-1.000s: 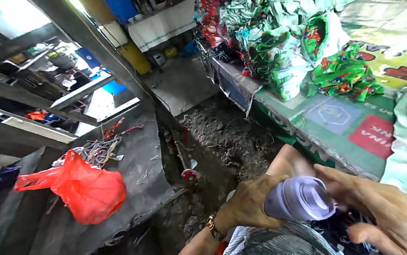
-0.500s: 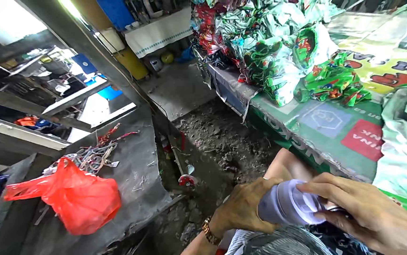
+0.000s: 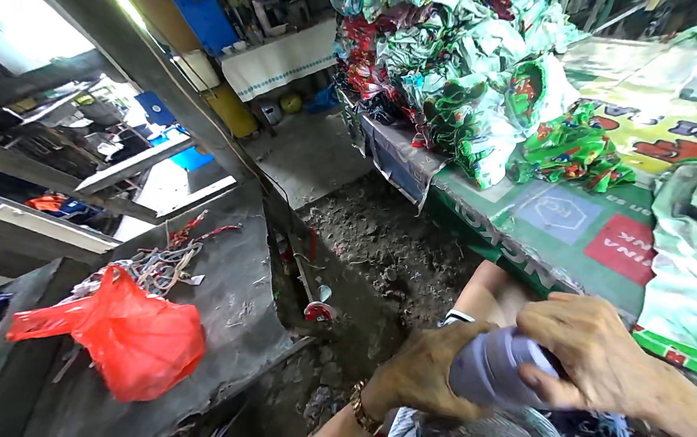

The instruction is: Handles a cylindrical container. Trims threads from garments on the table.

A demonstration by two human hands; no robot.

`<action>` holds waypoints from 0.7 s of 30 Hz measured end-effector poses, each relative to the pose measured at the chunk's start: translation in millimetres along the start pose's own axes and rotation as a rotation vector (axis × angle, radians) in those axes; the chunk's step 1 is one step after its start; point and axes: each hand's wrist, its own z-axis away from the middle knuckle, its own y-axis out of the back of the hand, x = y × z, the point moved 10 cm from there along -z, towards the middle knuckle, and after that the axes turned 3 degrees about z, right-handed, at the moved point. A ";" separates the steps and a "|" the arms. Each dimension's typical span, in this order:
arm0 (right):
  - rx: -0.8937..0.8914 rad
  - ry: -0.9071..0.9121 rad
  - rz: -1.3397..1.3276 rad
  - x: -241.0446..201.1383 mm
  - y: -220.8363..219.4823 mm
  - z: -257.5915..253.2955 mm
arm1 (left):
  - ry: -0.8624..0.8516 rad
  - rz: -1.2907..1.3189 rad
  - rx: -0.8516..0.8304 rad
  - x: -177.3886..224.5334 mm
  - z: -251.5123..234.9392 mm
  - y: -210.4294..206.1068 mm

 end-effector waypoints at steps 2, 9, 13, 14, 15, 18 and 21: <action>0.015 -0.129 0.001 19.3 -22.2 2.2 | 0.067 -0.191 0.161 -17.0 4.4 10.5; -0.052 -0.401 -0.084 35.6 -86.8 -12.6 | 0.291 -0.462 0.461 -56.3 46.7 71.2; -0.109 -0.391 -0.129 40.0 -94.2 -7.3 | 0.502 -0.492 0.902 -44.3 127.6 187.9; -0.146 -0.413 -0.138 46.0 -99.6 2.0 | 0.555 -0.477 1.031 -39.3 152.6 216.0; -0.191 -0.438 -0.138 52.9 -106.4 13.5 | 0.563 -0.463 1.150 -34.7 175.3 243.1; -0.315 -0.499 -0.107 68.2 -127.1 53.3 | 0.457 -0.520 1.317 -30.7 221.7 315.3; -0.390 -0.574 -0.093 78.5 -139.8 91.9 | 0.473 -0.643 1.365 -43.0 263.4 355.0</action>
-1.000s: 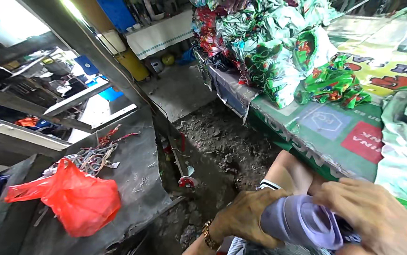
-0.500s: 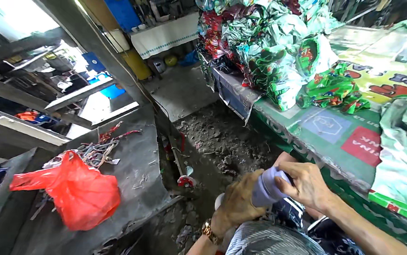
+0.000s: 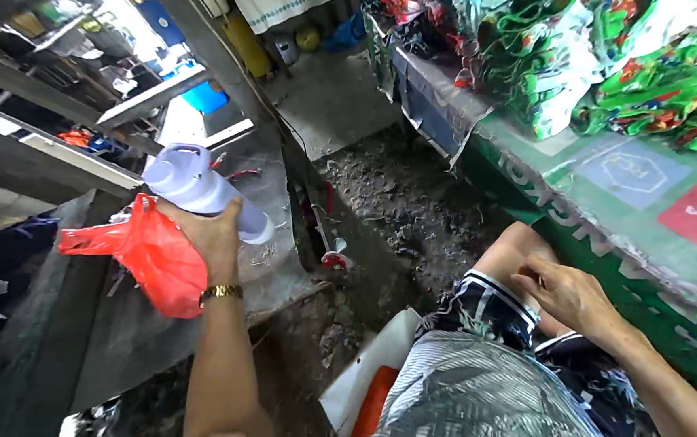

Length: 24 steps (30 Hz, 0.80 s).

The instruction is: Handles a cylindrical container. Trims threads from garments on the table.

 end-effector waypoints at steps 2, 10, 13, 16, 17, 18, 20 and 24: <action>-0.048 -0.049 -0.019 17.3 -10.0 12.2 | 0.027 -0.059 0.021 -24.1 -15.9 4.8; -0.069 -0.125 -0.078 44.7 -20.0 23.5 | 0.156 -0.156 0.095 -100.4 -30.5 8.7; -0.079 -0.134 -0.109 43.1 -21.5 21.5 | 0.141 -0.141 0.113 -107.0 -22.7 14.2; -0.070 -0.112 -0.105 42.3 -25.9 20.3 | 0.142 -0.138 0.147 -114.5 -24.6 17.6; -0.073 -0.114 -0.112 43.0 -27.7 21.0 | 0.152 -0.144 0.162 -123.8 -22.2 19.4; -0.080 -0.118 -0.126 43.3 -29.2 22.0 | 0.177 -0.155 0.176 -135.3 -17.5 22.1; -0.087 -0.119 -0.139 43.8 -31.6 24.3 | 0.245 -0.149 0.211 -149.6 -12.2 24.8; -0.104 -0.136 -0.144 47.8 -33.3 30.6 | 0.293 -0.172 0.212 -150.1 -12.3 18.7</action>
